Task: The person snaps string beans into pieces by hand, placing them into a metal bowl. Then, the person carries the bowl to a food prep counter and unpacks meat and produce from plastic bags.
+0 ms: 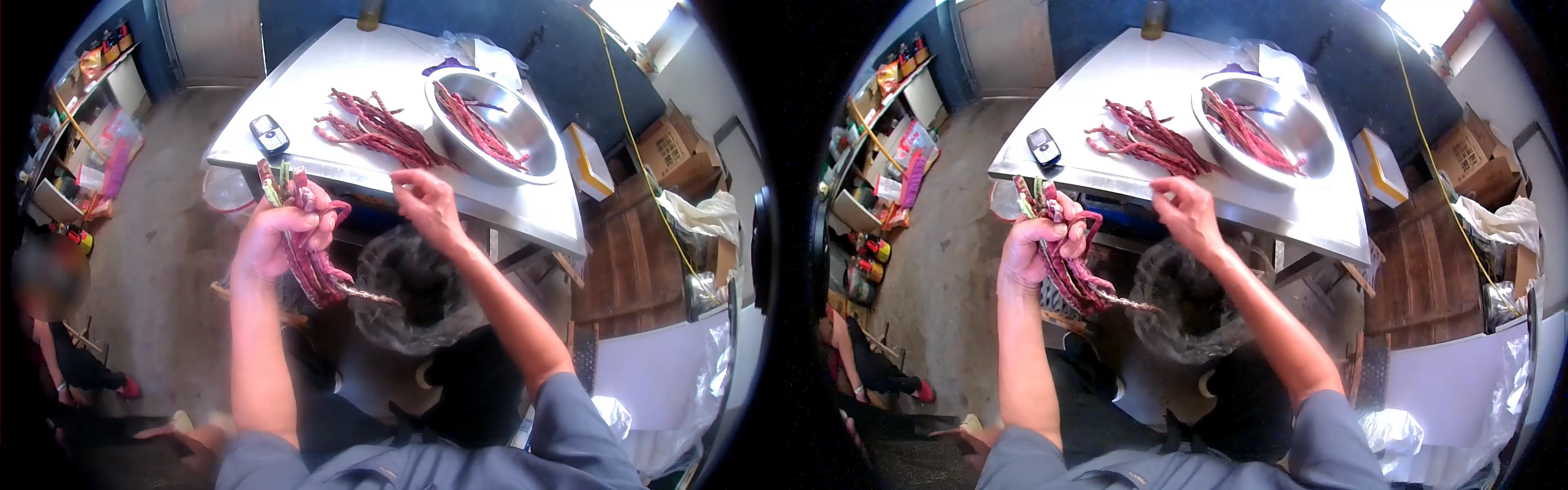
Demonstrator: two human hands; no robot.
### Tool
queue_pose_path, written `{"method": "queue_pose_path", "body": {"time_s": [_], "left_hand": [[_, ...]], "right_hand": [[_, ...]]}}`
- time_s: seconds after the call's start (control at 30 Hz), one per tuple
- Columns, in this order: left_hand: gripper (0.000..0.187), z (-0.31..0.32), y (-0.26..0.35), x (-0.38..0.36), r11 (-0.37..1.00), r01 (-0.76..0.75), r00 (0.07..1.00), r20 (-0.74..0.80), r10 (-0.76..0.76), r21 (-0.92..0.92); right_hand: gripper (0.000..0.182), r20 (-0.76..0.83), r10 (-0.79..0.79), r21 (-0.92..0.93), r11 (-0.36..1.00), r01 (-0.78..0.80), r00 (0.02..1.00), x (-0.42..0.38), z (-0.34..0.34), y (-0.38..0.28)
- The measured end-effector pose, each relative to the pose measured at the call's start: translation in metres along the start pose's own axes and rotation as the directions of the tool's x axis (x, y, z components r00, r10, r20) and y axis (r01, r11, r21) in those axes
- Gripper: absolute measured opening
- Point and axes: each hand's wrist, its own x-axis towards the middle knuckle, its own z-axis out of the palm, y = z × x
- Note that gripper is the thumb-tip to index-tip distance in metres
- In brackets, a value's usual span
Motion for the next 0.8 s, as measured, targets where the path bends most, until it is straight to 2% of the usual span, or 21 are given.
{"method": "queue_pose_path", "body": {"time_s": [0.13,0.17,0.2,0.27,0.3,0.4,0.5,0.53,0.63,0.8], "left_hand": [[0.025,0.007,-0.007,0.006,0.999,0.038,0.999,0.014,-0.037,-0.019],[0.026,0.006,-0.012,0.008,0.999,0.049,0.999,0.003,-0.049,-0.008],[0.028,0.005,-0.014,0.011,0.998,0.061,0.998,-0.009,-0.061,0.005],[0.027,0.008,-0.017,0.015,0.997,0.070,0.997,-0.014,-0.070,0.014],[0.026,0.011,-0.017,0.016,0.997,0.078,0.996,-0.040,-0.077,0.023],[0.025,0.011,-0.019,0.020,0.995,0.092,0.992,-0.085,-0.089,0.040],[0.023,0.004,-0.020,0.025,0.996,0.057,0.988,-0.137,-0.067,-0.074],[0.023,0.001,-0.019,0.025,0.996,0.058,0.988,-0.137,-0.067,-0.074],[0.021,-0.007,-0.017,0.025,0.992,-0.009,0.947,-0.319,-0.032,-0.125],[0.019,-0.016,-0.013,0.025,0.993,-0.053,0.907,-0.420,0.004,-0.105]], "right_hand": [[0.032,0.207,-0.082,0.392,0.920,-0.006,0.975,-0.018,0.014,-0.010],[0.036,0.246,-0.105,0.367,0.930,0.007,0.964,-0.022,0.015,-0.015],[0.038,0.316,0.036,0.411,0.895,-0.171,0.948,-0.029,0.015,-0.026],[0.039,0.362,0.031,0.489,0.844,-0.218,0.932,-0.033,0.020,-0.026],[0.035,0.416,0.024,0.451,0.863,-0.229,0.909,-0.031,0.018,-0.023],[0.031,0.437,0.022,0.482,0.838,-0.255,0.899,-0.042,0.017,-0.021],[0.027,0.460,0.100,0.446,0.833,-0.327,0.882,-0.051,0.016,-0.003],[0.028,0.459,0.134,0.417,0.840,-0.346,0.879,-0.054,0.015,0.002],[0.028,0.413,0.163,0.360,0.874,-0.326,0.896,-0.066,0.006,0.009],[0.027,0.353,0.194,0.344,0.883,-0.320,0.915,-0.074,-0.008,0.012]]}}
